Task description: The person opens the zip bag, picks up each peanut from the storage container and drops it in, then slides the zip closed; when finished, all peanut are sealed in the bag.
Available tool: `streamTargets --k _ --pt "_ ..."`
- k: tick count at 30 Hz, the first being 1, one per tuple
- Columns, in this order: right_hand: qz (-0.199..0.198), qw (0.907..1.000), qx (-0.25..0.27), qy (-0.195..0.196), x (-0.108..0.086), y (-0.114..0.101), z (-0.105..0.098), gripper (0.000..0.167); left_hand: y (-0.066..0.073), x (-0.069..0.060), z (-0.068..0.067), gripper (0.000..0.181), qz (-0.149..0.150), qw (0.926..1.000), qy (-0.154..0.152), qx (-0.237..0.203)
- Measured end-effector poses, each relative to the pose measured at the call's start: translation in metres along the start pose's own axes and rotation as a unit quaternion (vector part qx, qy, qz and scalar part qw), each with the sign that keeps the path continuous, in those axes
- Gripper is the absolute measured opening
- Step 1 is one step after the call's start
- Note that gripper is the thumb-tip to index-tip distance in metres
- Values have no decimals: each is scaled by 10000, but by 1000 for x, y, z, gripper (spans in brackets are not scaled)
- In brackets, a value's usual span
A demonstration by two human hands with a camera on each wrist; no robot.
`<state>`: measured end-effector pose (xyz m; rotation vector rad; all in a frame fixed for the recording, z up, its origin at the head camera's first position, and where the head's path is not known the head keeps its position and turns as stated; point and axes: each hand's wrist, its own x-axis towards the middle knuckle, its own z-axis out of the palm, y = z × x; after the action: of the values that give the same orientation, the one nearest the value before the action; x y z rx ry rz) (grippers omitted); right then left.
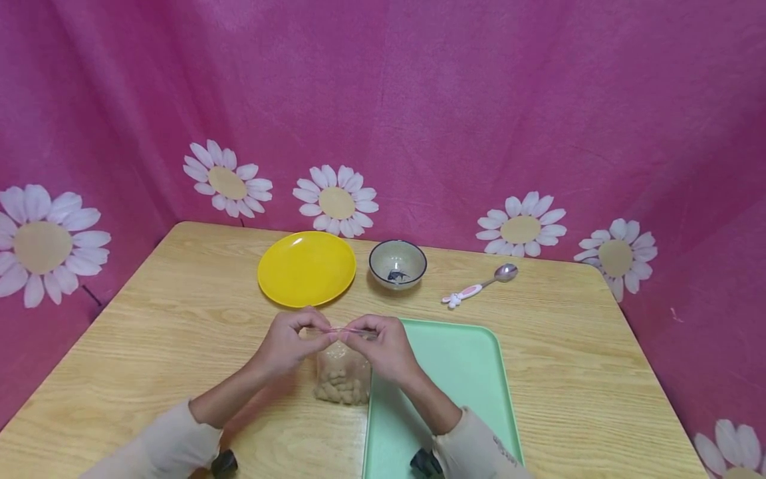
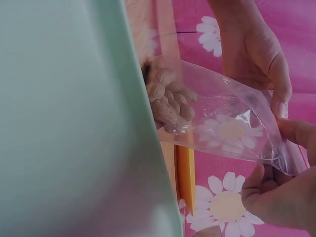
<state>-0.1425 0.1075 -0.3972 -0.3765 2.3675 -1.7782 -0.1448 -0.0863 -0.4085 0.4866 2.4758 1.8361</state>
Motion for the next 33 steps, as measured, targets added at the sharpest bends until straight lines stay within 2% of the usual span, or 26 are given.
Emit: streamTargets --k 5,9,13,19,21,26,29,33 --pt "181 9994 -277 -58 1 -2 -3 16 0 0 -6 7 -72 9993 -91 343" --pt "240 9988 -406 93 -1 -3 -10 15 0 0 -11 10 -141 9981 -234 561" --pt "105 9988 -464 137 -4 1 -20 14 1 0 -18 12 -238 9964 -382 712" --pt "-73 9958 -906 -124 -8 4 -34 14 1 1 -30 11 -220 9927 -692 967" --pt "-61 9946 -1035 -21 -8 3 -35 12 1 1 -33 12 -158 9925 -665 1016" --pt "65 9917 -1227 386 -8 -4 -39 11 5 -2 -33 13 -215 9943 -161 1027" --pt "22 9918 -1263 182 -10 -8 -42 11 8 -5 -33 13 -238 9953 -18 940" --pt "-161 9920 -1223 -252 -13 -12 -45 12 13 -11 -36 10 -169 9972 -239 690"
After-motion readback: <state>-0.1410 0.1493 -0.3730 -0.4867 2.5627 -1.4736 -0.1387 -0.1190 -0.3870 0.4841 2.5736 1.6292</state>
